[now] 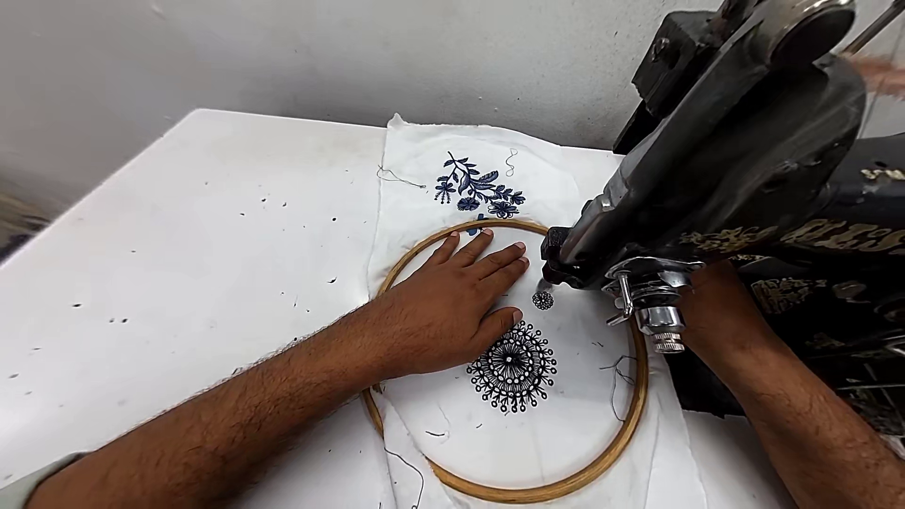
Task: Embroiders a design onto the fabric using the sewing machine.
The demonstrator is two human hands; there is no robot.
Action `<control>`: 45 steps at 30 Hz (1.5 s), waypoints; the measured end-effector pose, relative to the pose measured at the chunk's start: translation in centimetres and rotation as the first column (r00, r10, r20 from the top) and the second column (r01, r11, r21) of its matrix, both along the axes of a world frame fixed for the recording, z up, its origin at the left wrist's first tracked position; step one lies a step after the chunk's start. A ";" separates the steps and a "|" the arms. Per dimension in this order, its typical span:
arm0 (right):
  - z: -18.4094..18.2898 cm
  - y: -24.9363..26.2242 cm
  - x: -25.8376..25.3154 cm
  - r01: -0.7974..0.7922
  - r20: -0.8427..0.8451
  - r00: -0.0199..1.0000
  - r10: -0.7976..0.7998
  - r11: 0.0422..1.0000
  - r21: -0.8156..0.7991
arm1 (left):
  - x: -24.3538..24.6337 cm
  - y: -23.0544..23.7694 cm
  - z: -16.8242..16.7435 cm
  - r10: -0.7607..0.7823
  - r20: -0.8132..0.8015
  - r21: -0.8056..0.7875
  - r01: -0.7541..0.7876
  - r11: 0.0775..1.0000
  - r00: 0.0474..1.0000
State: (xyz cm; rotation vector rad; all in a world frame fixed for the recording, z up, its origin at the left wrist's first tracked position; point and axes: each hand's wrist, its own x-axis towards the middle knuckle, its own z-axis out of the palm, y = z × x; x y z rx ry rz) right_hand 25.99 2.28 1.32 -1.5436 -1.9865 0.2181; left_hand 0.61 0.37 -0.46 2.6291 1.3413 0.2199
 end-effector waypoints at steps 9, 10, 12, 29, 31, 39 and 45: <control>-0.1 -0.3 0.0 0.006 0.018 1.000 -0.006 1.000 0.012 | 0.0 -0.1 0.3 0.003 -0.019 -0.026 -0.003 1.000 1.000; -0.1 -0.2 0.0 0.001 0.022 1.000 -0.001 1.000 0.015 | 0.1 0.0 0.2 0.006 -0.013 -0.018 -0.006 1.000 1.000; 0.0 -0.1 0.0 -0.009 0.028 1.000 0.009 1.000 0.014 | 0.2 0.0 0.0 0.010 0.005 -0.005 -0.010 1.000 1.000; 0.0 -0.4 -0.1 0.005 0.037 0.999 -0.004 1.000 -0.006 | 0.0 -0.1 0.2 0.002 -0.018 -0.021 -0.002 1.000 1.000; -0.2 0.0 0.0 -0.006 0.032 0.999 0.005 1.000 0.018 | 0.0 0.0 0.0 0.006 -0.007 -0.010 -0.006 1.000 1.000; 0.2 -0.4 0.0 0.028 0.029 0.999 -0.026 0.999 -0.045 | 0.0 -0.1 0.2 -0.003 -0.023 -0.015 0.003 1.000 1.000; -0.3 0.3 0.4 -0.035 0.050 0.998 0.033 0.999 0.040 | -0.2 0.1 0.1 -0.010 -0.029 0.003 0.010 1.000 1.000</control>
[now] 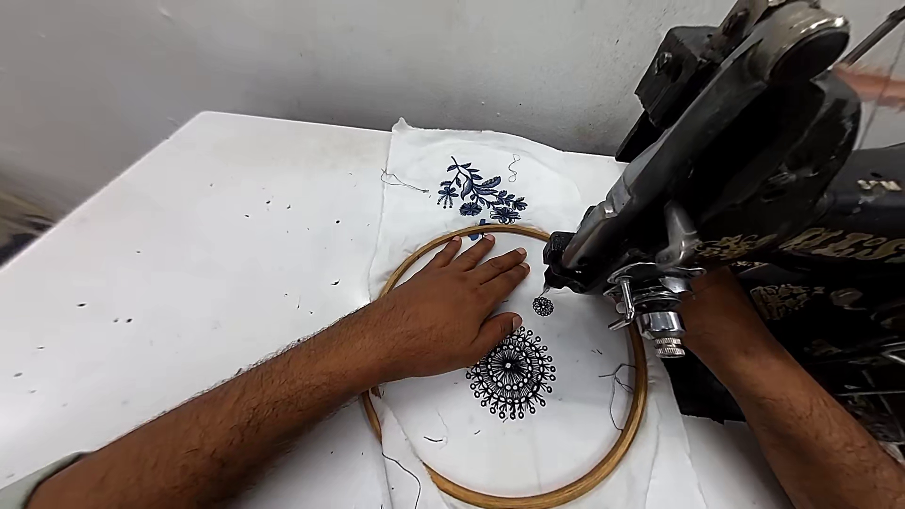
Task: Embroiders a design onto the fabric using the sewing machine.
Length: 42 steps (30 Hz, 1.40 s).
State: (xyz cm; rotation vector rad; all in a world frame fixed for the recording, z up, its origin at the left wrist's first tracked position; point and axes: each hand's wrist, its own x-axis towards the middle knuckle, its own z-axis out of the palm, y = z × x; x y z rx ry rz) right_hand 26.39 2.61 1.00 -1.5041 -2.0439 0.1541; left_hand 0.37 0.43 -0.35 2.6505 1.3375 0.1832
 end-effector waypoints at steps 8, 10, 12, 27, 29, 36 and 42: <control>-0.1 0.7 -0.2 0.057 -0.038 0.998 -0.056 0.998 0.020 | -0.8 1.7 -0.7 -0.069 0.135 0.096 0.056 0.994 0.988; -0.1 0.8 -0.3 0.049 -0.041 0.998 -0.047 0.998 0.045 | -1.1 2.4 -0.8 -0.079 0.242 0.106 0.054 0.993 0.967; 0.0 0.9 -0.3 0.028 -0.024 0.999 -0.026 0.997 0.076 | -1.3 2.9 -0.7 -0.061 0.372 0.095 0.028 0.995 0.926; -1.9 0.7 -0.7 -0.195 -0.143 0.970 0.196 0.980 0.024 | 1.0 3.0 -0.7 -0.174 0.405 0.061 0.164 0.985 0.898; -1.6 0.5 -0.8 -0.196 -0.163 0.967 0.195 0.981 0.012 | 0.5 3.1 -0.5 -0.154 0.488 -0.059 0.209 0.976 0.859; -2.2 0.7 -1.2 -0.186 -0.145 0.970 0.195 0.980 0.069 | 0.1 3.0 -0.6 0.226 0.907 -0.382 0.467 0.798 0.356; -2.3 0.5 -1.4 -0.129 -0.055 0.990 0.129 0.992 -0.001 | 0.9 2.3 -0.3 0.264 0.868 -0.377 0.211 0.902 0.421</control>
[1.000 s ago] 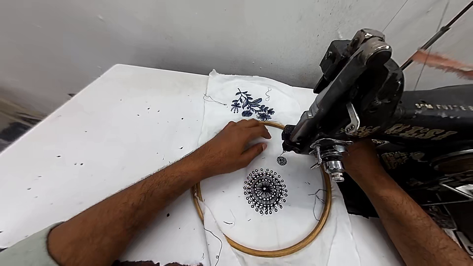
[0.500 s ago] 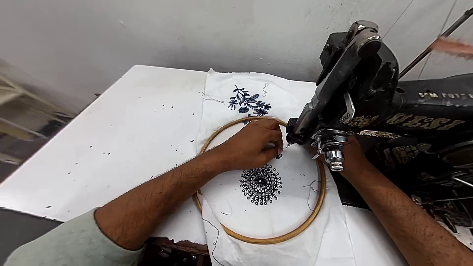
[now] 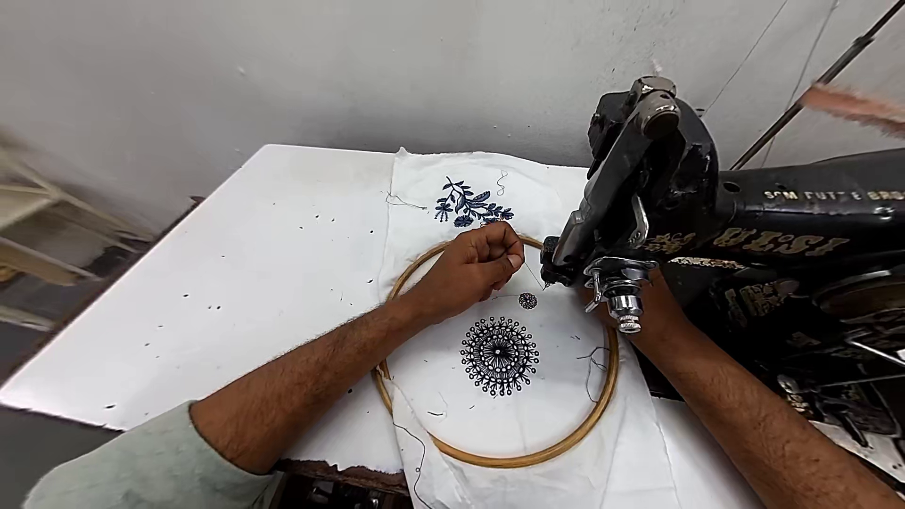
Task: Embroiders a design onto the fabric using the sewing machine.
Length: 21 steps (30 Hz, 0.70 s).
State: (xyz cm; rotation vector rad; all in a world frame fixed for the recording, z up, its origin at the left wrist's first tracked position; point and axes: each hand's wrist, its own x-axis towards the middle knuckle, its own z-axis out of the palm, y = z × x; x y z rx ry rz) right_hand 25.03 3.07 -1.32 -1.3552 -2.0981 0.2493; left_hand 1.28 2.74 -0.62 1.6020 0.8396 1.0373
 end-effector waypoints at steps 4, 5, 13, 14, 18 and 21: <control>-0.1 0.1 0.0 0.005 0.011 1.000 -0.005 1.000 0.016 | 0.0 -0.1 0.0 0.122 -0.222 0.234 -0.069 0.970 0.967; -0.3 0.2 0.0 0.011 0.017 1.000 -0.011 0.999 0.031 | 0.0 0.0 -0.2 0.149 -0.248 0.278 -0.076 0.957 0.957; 0.5 -0.4 0.2 0.033 0.133 0.991 -0.034 0.999 0.007 | -1.4 -0.4 0.0 0.600 -0.514 0.599 -0.244 0.763 0.614; 0.6 -0.4 0.3 0.027 0.143 0.989 -0.033 0.999 0.047 | -2.5 0.1 0.6 0.634 -0.497 0.589 -0.306 0.748 0.593; 1.7 -0.2 0.8 0.057 0.149 0.986 -0.078 0.988 0.142 | -4.9 1.6 2.7 0.647 -0.200 0.557 -0.458 0.693 0.736; 1.7 -0.1 1.2 0.056 0.144 0.986 -0.082 0.983 0.176 | -2.6 0.1 3.9 0.305 0.296 0.055 -0.335 0.941 0.905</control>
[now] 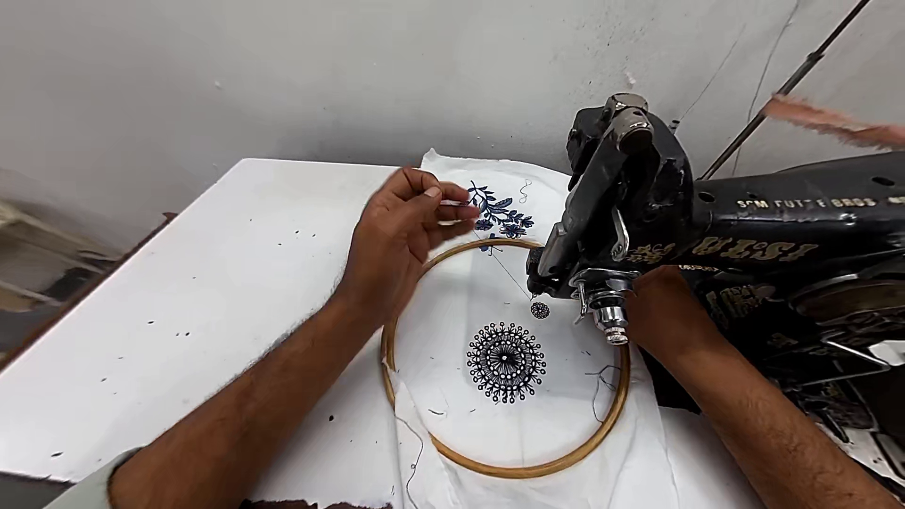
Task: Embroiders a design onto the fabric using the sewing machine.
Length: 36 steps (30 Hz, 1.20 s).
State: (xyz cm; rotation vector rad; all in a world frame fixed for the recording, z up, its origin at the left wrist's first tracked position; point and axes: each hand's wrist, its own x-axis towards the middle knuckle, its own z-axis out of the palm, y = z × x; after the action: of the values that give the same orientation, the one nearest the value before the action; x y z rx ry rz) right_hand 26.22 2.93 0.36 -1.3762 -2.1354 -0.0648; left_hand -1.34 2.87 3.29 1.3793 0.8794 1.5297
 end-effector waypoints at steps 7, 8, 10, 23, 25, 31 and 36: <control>0.8 -0.6 -0.2 0.086 -0.028 0.995 -0.091 0.986 -0.145 | 2.1 -2.5 -3.4 0.058 -0.950 0.118 0.183 0.976 0.307; 0.9 -0.7 -0.2 0.091 -0.029 0.995 -0.097 0.981 -0.170 | 2.4 -3.0 -3.6 0.108 -0.977 0.148 0.218 0.965 0.185; 0.9 -0.7 -0.2 0.100 -0.030 0.994 -0.109 0.971 -0.215 | 2.7 -4.1 -3.6 0.157 -0.987 0.158 0.239 0.958 0.023; -0.7 -0.9 0.7 0.083 -0.169 0.978 -0.122 0.971 -0.223 | 2.8 -5.1 -3.1 -0.003 -0.998 -0.010 0.126 0.992 -0.059; -0.9 -0.8 0.7 0.074 -0.157 0.982 -0.104 0.979 -0.188 | 2.8 -5.1 -3.1 -0.005 -0.998 -0.013 0.128 0.992 -0.064; -1.2 -0.2 1.2 0.023 -0.183 0.982 -0.052 0.988 -0.155 | 3.0 -5.1 -3.2 0.008 -0.999 0.002 0.140 0.990 -0.046; -0.6 -0.5 0.8 0.080 -0.223 0.966 -0.130 0.972 -0.221 | 3.0 -5.0 -3.2 0.009 -1.000 0.005 0.142 0.990 -0.028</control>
State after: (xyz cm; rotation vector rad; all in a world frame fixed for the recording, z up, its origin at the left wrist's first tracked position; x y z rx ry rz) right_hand 26.99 2.47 -0.26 -1.5346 -1.9123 0.2786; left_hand 1.70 -2.17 0.05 2.6339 1.5180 0.0866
